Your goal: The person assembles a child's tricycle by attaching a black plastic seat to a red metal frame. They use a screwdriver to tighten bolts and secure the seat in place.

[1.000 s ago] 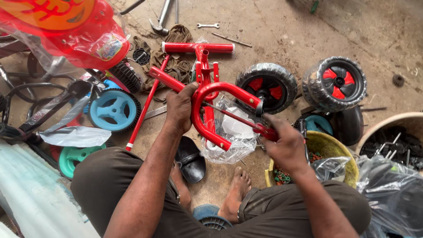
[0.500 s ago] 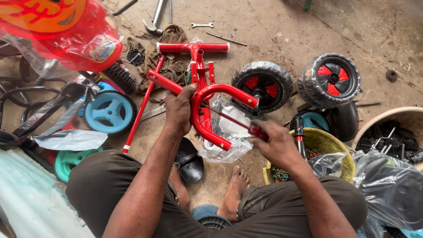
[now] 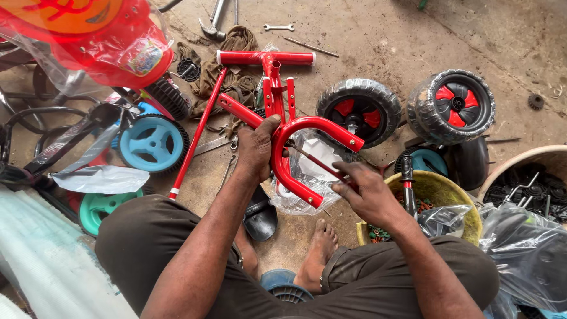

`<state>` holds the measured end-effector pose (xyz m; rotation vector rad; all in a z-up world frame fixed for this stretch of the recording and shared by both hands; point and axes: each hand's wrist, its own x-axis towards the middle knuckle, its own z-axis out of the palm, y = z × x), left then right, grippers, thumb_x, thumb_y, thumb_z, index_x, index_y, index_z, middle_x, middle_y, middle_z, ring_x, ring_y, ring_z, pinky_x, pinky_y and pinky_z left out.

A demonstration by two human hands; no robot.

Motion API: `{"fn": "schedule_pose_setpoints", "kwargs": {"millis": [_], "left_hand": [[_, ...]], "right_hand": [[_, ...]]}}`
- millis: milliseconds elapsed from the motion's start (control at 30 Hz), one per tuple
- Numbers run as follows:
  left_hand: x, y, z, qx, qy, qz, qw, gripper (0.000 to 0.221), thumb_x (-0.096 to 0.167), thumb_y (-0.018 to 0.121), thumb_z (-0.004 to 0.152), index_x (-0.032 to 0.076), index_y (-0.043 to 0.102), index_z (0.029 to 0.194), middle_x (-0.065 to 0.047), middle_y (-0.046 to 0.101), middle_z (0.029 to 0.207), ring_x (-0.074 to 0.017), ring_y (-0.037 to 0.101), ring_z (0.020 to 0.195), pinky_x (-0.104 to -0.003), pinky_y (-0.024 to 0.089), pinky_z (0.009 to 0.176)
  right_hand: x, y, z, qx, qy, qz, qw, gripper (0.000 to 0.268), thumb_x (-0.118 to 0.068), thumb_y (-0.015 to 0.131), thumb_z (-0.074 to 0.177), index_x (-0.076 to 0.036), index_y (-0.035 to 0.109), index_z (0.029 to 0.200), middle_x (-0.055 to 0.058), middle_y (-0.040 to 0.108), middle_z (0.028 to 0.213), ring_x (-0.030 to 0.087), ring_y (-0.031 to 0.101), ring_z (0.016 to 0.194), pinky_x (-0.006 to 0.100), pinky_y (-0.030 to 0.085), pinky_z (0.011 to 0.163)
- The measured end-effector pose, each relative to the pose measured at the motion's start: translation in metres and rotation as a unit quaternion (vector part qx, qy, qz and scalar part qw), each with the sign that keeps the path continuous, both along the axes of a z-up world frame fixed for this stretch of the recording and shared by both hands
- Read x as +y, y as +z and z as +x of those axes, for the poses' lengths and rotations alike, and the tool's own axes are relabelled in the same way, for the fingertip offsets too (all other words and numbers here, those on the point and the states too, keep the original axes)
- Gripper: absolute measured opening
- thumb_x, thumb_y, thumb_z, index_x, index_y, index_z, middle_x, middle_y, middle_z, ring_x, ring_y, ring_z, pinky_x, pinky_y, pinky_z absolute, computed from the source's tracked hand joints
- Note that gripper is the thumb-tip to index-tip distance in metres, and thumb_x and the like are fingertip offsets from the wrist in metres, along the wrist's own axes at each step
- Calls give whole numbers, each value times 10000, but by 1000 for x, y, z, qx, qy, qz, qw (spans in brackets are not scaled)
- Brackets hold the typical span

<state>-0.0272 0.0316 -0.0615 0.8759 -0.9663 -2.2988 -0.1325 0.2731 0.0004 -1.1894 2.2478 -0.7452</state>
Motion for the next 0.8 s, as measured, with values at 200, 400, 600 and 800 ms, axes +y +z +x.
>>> {"fn": "schedule_pose_setpoints", "kwargs": {"millis": [200,400,600,800], "left_hand": [[6,0,-1,-5,-26,-14,1000,296,255,713,921,-39,678,921,-111,690,687,-166,657,498,-309,570,392],[15,2,-3,-16,-23,-14,999,298,254,720,926,-39,664,917,-113,682,685,-166,652,493,-304,566,401],[19,-1,-3,-24,-28,-11,999,286,247,708,916,-30,652,957,-114,685,690,-174,671,519,-305,573,403],[27,-3,-4,-9,-24,20,999,293,244,713,920,-35,634,964,-111,680,720,-179,710,562,-306,589,424]], "right_hand": [[1,-22,-3,152,16,-35,988,265,-178,700,942,-43,743,1165,106,765,993,219,739,904,361,567,811],[-9,-28,4,94,-108,-14,990,201,-134,699,867,9,708,1007,149,722,982,231,753,820,344,624,735],[-14,-17,8,58,-20,-3,998,213,-134,685,965,-21,703,1145,156,749,965,264,723,832,423,557,739],[-17,-30,14,272,-57,-4,961,269,-211,738,902,-20,650,1068,125,703,883,282,708,823,437,558,765]]}}
